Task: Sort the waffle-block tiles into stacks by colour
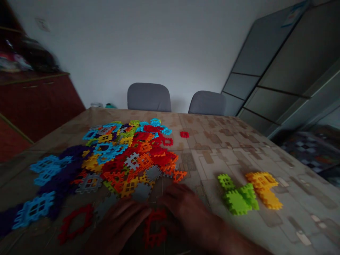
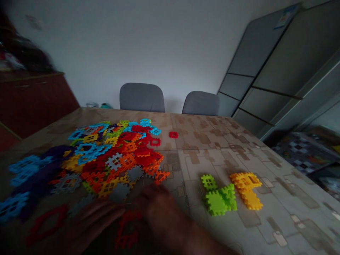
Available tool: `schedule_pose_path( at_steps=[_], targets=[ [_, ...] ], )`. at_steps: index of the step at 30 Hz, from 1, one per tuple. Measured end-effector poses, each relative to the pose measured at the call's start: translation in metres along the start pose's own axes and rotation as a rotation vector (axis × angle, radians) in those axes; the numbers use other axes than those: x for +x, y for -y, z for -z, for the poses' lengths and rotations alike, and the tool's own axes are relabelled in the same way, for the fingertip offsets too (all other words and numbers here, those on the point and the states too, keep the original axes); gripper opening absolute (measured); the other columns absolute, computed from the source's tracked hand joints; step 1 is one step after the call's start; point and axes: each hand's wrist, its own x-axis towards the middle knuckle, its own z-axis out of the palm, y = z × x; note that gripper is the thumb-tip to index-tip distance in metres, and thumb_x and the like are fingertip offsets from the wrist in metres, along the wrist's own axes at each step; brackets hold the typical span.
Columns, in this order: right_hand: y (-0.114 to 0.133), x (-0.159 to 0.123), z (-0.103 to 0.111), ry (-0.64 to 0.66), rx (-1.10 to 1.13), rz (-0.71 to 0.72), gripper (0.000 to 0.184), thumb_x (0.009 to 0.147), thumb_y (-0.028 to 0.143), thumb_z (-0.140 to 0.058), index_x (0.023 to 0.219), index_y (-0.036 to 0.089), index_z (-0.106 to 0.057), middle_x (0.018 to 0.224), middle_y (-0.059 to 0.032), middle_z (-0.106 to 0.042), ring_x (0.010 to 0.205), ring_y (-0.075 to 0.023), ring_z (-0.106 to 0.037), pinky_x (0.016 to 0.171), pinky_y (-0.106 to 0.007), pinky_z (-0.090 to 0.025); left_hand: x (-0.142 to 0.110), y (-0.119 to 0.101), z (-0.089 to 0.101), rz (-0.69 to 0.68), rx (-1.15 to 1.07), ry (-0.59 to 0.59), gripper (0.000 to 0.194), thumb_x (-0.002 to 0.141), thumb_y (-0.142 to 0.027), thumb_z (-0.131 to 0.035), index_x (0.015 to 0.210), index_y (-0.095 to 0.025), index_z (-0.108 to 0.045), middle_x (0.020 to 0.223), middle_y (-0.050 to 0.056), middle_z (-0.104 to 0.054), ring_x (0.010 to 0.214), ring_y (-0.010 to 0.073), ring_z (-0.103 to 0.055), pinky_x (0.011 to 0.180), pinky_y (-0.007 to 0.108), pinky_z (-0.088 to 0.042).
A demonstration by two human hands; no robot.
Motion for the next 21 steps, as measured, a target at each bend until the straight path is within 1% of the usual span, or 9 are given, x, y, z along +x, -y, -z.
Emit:
schedule_pose_path(
  at_steps=[2,4,6,7,10,13,17,19,21],
  targets=[
    [-0.008,0.003,0.005,-0.095,-0.047,-0.102,0.020,0.092,0.016,-0.060,0.111,0.019,-0.066,0.115,-0.0064,-0.065,0.108,-0.0219,-0.058,0.098,-0.034,-0.046,0.003,-0.001,-0.005,-0.027,0.012,-0.005,0.073,0.087,-0.071,-0.062,0.139,-0.021,-0.055,0.127,0.003,-0.073,0.111,0.0233,-0.069,0.100,0.028,-0.053],
    [-0.017,0.008,0.009,-0.147,-0.153,-0.252,0.027,0.094,0.011,-0.055,0.119,0.016,-0.065,0.128,-0.0130,-0.062,0.119,-0.0268,-0.054,0.104,-0.041,-0.044,0.005,-0.003,-0.011,-0.044,0.024,0.001,0.064,0.092,-0.066,-0.059,0.139,-0.022,-0.055,0.126,0.002,-0.074,0.109,0.0228,-0.069,0.099,0.028,-0.052],
    [-0.025,0.011,0.009,-0.120,-0.246,-0.350,0.035,0.095,0.009,-0.053,0.129,0.011,-0.061,0.138,-0.0197,-0.056,0.127,-0.0316,-0.051,0.108,-0.047,-0.041,0.006,-0.005,-0.016,-0.052,0.030,0.020,0.053,0.098,-0.057,-0.054,0.139,-0.024,-0.055,0.124,0.002,-0.074,0.108,0.0224,-0.069,0.101,0.029,-0.051],
    [-0.027,0.012,0.008,-0.090,-0.266,-0.364,0.037,0.095,0.009,-0.053,0.132,0.010,-0.060,0.139,-0.0209,-0.056,0.127,-0.0322,-0.052,0.108,-0.048,-0.042,0.006,-0.006,-0.018,-0.049,0.027,0.021,0.049,0.100,-0.054,-0.052,0.138,-0.025,-0.055,0.122,0.002,-0.075,0.106,0.0224,-0.069,0.102,0.030,-0.050],
    [-0.030,0.013,0.005,-0.027,-0.246,-0.330,0.034,0.097,0.009,-0.053,0.129,0.013,-0.062,0.125,-0.0158,-0.066,0.119,-0.0292,-0.059,0.101,-0.042,-0.048,0.006,-0.009,-0.020,-0.019,0.011,0.003,0.047,0.099,-0.055,-0.052,0.136,-0.026,-0.057,0.116,0.003,-0.076,0.102,0.0232,-0.070,0.102,0.032,-0.050],
    [-0.030,0.013,0.007,0.000,-0.227,-0.310,0.027,0.097,0.012,-0.056,0.121,0.016,-0.066,0.118,-0.0121,-0.069,0.113,-0.0279,-0.062,0.098,-0.040,-0.049,0.008,-0.013,-0.014,0.022,0.016,0.011,0.049,0.097,-0.055,-0.056,0.136,-0.025,-0.056,0.117,0.003,-0.075,0.104,0.0234,-0.069,0.102,0.031,-0.050],
    [-0.031,0.009,0.017,0.019,-0.212,-0.311,0.021,0.094,0.012,-0.061,0.113,0.015,-0.069,0.114,-0.0123,-0.070,0.109,-0.0281,-0.063,0.095,-0.039,-0.051,0.010,-0.018,-0.004,0.060,0.034,0.083,0.064,0.091,-0.058,-0.064,0.141,-0.022,-0.049,0.125,0.007,-0.072,0.113,0.0271,-0.067,0.106,0.037,-0.049],
    [-0.028,0.004,0.020,0.034,-0.151,-0.244,0.019,0.093,0.015,-0.064,0.112,0.016,-0.069,0.114,-0.0109,-0.070,0.110,-0.0264,-0.063,0.095,-0.036,-0.050,0.011,-0.019,-0.002,0.089,0.043,0.114,0.069,0.085,-0.056,-0.070,0.142,-0.022,-0.048,0.125,0.008,-0.072,0.112,0.0290,-0.067,0.106,0.041,-0.050],
    [-0.023,-0.003,0.020,0.056,-0.041,-0.133,0.027,0.092,0.023,-0.071,0.118,0.017,-0.067,0.122,-0.0096,-0.068,0.117,-0.0250,-0.060,0.101,-0.035,-0.047,0.012,-0.020,-0.001,0.099,0.045,0.105,0.071,0.081,-0.050,-0.075,0.140,-0.023,-0.048,0.120,0.007,-0.074,0.108,0.0292,-0.069,0.103,0.041,-0.053]
  ],
)
